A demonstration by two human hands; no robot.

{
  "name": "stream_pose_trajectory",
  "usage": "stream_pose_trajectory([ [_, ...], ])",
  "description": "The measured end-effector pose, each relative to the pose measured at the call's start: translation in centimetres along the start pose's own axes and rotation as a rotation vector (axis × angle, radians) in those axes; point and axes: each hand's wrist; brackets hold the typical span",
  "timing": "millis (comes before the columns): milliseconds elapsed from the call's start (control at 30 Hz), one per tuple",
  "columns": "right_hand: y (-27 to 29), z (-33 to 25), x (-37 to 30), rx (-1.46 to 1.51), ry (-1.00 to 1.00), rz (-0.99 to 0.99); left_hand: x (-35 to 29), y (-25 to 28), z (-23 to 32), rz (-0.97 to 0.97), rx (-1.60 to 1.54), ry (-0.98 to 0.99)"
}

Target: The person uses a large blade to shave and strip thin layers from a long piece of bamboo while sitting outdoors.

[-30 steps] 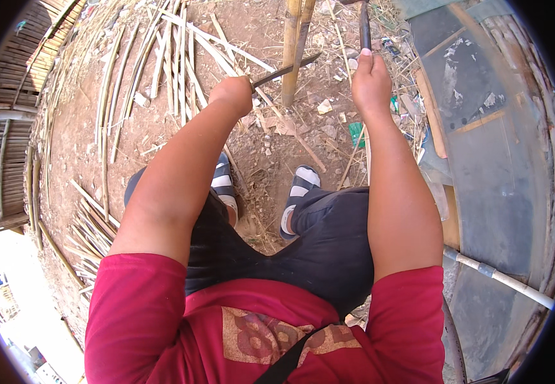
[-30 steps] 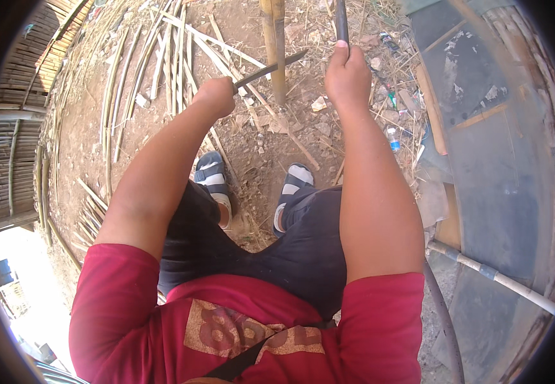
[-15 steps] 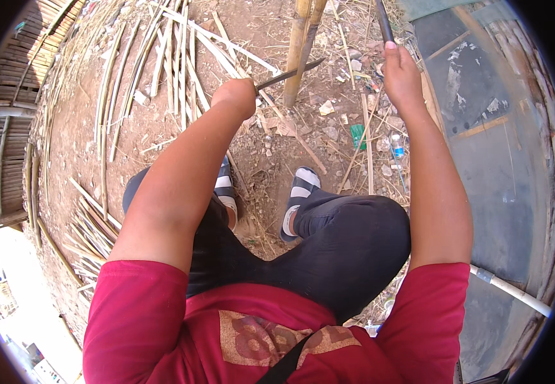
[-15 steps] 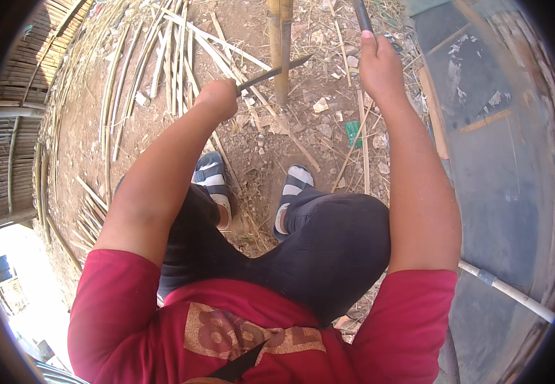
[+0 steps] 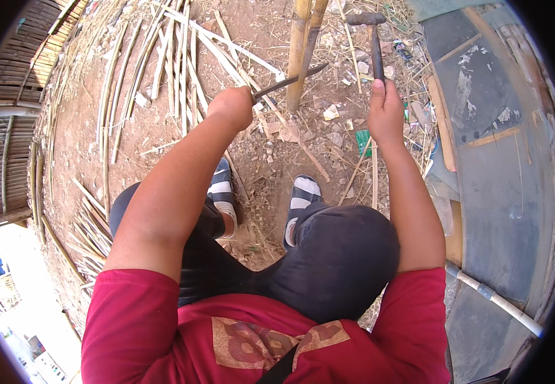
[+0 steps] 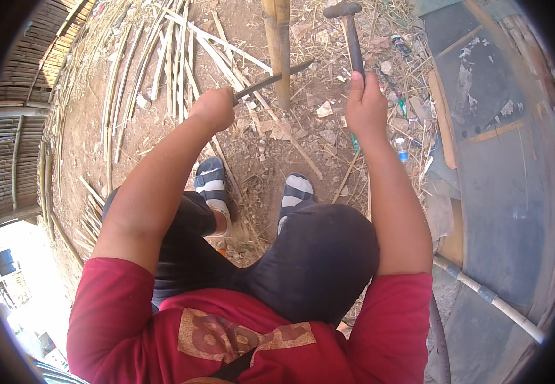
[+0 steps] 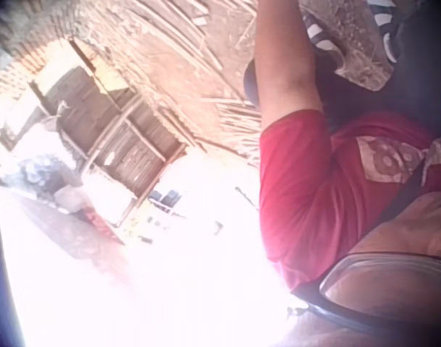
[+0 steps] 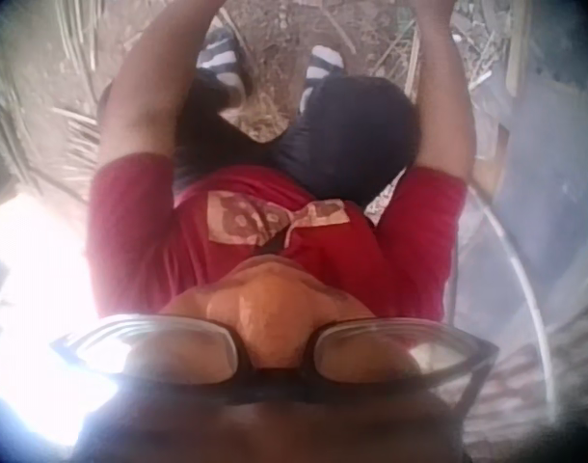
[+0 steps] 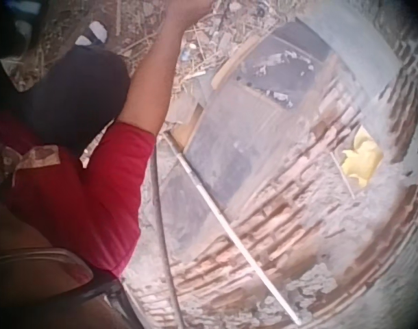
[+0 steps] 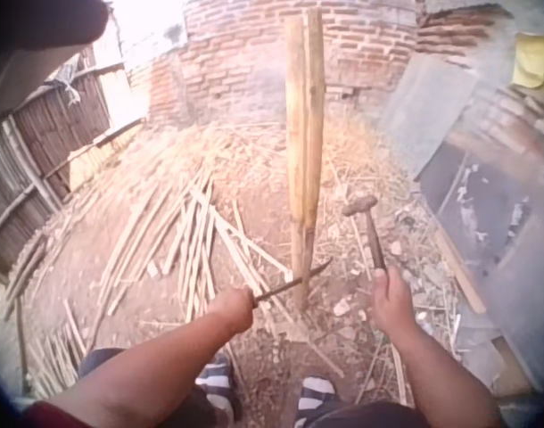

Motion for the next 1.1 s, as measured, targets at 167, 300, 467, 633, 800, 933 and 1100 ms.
stream_pose_trajectory([
  [167, -1.9, 5.9, -0.9, -0.273, 0.023, -0.171, 0.3, 0.1, 0.0, -0.033, -0.038, -0.015],
  [300, 0.0, 0.5, 0.2, 0.003, 0.055, 0.037, 0.4, -0.6, -0.5, -0.013, -0.065, 0.049],
  [467, -2.3, 3.5, -0.5, -0.103, 0.069, -0.08, 0.6, -0.5, 0.6, -0.041, -0.025, 0.024],
  [633, -1.6, 2.4, 1.5, -0.042, -0.007, -0.107, 1.3, -2.4, -0.6, -0.006, -0.054, 0.04],
  [800, -2.4, 2.1, 0.5, 0.008, 0.064, -0.052, 1.4, -2.1, 0.0, -0.024, -0.039, 0.0],
  [933, -3.3, 6.1, 0.2, -0.183, 0.027, -0.232, 2.1, -3.2, -0.2, -0.048, -0.042, 0.0],
  [1100, -2.3, 1.4, 1.4, 0.076, 0.027, 0.005, 2.5, -3.7, -0.6, 0.021, -0.078, 0.002],
])
Point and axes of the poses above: each hand's wrist, its own x-axis towards the middle knuckle, its own y-axis out of the back of the hand, z = x × y, and after that the axes turned 12 degrees about x, right-handed
